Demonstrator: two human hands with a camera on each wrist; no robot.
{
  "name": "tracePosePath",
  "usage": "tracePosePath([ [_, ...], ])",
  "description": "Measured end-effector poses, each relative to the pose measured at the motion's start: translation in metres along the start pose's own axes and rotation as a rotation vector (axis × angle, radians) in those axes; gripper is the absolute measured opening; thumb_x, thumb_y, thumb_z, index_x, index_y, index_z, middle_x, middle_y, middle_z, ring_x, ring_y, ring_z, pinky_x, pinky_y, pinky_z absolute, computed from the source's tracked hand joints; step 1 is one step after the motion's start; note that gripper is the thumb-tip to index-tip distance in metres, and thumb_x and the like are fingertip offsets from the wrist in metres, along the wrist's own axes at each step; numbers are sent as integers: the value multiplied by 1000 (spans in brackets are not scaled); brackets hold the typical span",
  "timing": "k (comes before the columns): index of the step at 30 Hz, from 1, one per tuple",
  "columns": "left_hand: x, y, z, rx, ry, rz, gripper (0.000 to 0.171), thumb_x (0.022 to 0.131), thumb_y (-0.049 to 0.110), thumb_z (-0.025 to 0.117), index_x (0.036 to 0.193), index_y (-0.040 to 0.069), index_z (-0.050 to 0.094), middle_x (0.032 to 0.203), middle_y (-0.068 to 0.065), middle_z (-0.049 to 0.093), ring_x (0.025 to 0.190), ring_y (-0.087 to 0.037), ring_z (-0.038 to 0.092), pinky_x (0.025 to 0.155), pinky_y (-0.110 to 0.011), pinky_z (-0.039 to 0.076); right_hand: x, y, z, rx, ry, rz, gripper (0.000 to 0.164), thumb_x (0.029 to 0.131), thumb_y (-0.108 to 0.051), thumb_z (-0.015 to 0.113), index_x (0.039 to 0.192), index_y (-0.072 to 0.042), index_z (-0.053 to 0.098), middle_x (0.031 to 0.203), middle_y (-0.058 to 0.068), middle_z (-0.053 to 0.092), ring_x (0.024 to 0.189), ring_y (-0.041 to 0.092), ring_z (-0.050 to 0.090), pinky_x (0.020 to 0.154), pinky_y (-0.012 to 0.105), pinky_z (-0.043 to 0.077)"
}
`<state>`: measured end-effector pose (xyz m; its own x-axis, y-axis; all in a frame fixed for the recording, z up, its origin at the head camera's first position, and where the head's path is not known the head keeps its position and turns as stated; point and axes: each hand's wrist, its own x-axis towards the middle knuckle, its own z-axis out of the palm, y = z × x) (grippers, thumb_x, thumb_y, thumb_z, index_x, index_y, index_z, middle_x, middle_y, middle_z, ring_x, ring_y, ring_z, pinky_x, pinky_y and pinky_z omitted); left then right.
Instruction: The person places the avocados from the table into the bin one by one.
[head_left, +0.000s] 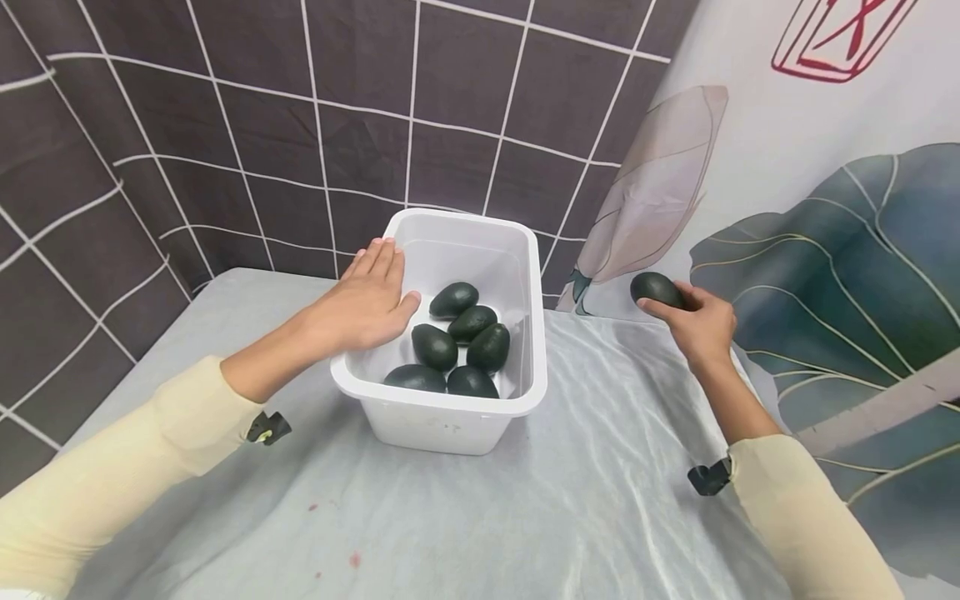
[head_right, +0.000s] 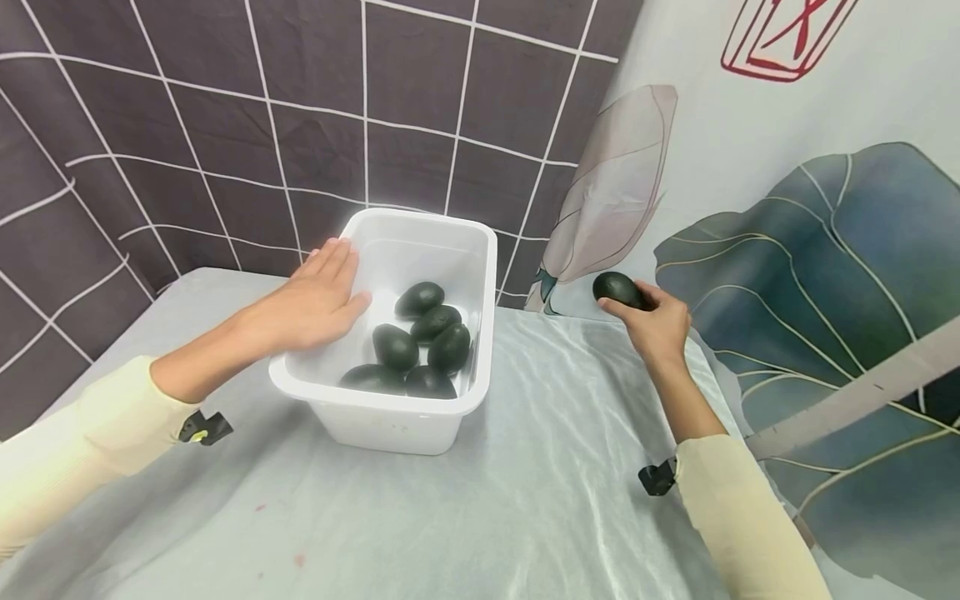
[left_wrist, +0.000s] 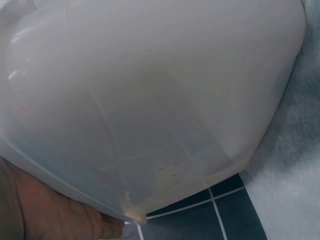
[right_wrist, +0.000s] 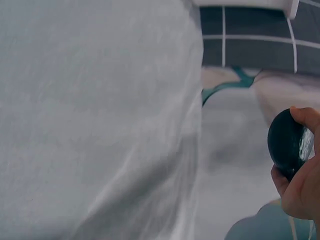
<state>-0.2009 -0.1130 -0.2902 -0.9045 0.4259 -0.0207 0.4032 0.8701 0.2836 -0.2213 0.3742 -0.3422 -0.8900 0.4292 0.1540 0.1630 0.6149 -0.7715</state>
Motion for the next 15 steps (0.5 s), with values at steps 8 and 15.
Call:
tracePosePath([
  [8,0,0,-1,5,4,2,82,118,40,28,173,-16,8,185,-36,-4,177,-50,-7,145,-62,0,-15,-37,9,46,-68,-87,83,89,-49,96,161,-19,66,159,10,70,139,23,69,89,10,50],
  [15,1,0,0,-1,4,2,81,118,39,29,174,-16,8,185,-36,-4,177,-50,-7,145,-62,0,-29,-65,20,69,-117,-181,82,89,-45,97,159,-18,67,156,9,73,141,28,72,90,9,50],
])
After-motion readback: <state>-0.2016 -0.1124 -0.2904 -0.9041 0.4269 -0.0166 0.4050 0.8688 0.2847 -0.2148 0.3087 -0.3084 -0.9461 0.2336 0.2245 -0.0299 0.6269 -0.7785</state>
